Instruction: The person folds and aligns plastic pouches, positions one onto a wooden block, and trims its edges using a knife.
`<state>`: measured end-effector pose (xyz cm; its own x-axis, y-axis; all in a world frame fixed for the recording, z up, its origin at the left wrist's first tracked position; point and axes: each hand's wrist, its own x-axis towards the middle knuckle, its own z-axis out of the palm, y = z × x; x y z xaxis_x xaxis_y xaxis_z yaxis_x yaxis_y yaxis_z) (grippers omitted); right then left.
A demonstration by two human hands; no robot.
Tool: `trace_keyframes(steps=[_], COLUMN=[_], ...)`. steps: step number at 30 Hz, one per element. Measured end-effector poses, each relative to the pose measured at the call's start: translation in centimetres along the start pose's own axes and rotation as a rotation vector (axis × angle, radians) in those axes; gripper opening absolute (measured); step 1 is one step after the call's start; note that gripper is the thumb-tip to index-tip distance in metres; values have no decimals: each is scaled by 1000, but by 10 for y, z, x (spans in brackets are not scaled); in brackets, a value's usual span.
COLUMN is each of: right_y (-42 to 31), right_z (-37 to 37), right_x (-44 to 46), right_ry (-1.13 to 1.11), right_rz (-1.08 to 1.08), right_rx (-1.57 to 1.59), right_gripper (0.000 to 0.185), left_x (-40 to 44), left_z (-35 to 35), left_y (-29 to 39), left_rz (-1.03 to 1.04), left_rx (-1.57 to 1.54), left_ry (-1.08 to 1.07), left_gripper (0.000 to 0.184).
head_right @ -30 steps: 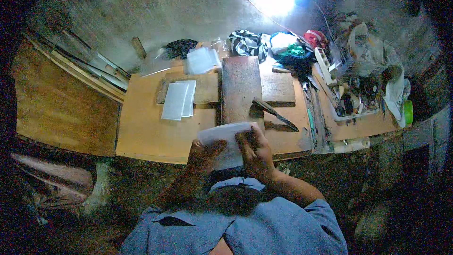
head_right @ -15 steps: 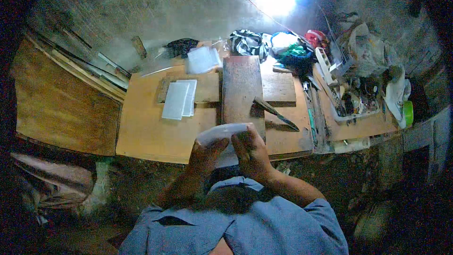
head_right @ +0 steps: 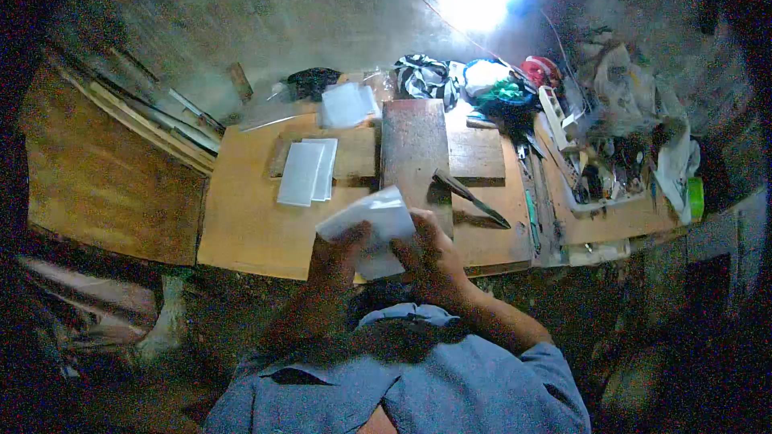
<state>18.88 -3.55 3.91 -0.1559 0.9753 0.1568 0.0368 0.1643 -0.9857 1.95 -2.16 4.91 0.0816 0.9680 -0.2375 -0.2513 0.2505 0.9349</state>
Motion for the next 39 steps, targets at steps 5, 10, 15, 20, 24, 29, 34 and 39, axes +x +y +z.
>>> trace_keyframes(steps=[5,10,15,20,24,29,34,39], right_y=[30,34,33,16,27,23,40,31], right_z=[-8,-10,-12,-15,-26,-29,-34,-34], right_x=[-17,-28,-28,-22,-9,-7,-18,-23], right_ry=[9,33,2,-92,-190,-242,-298,-71], right_rz=[-38,-75,-123,13,-139,-117,-2,-172], right_rx=[18,52,187,403,81,-160,-148,-261], right_gripper=[42,27,30,27,16,16,15,23], left_x=[9,14,12,7,6,4,5,8], left_z=[-9,-12,-3,-6,-4,-11,-19,-22], left_y=[25,26,31,45,43,46,26,2], left_rz=[108,168,227,180,263,199,186,28], left_rx=[-140,-151,-233,-171,-227,-215,-118,-50], left_ry=[80,90,69,71,19,51,67,34], left_gripper=[35,36,34,35,35,34,34,32])
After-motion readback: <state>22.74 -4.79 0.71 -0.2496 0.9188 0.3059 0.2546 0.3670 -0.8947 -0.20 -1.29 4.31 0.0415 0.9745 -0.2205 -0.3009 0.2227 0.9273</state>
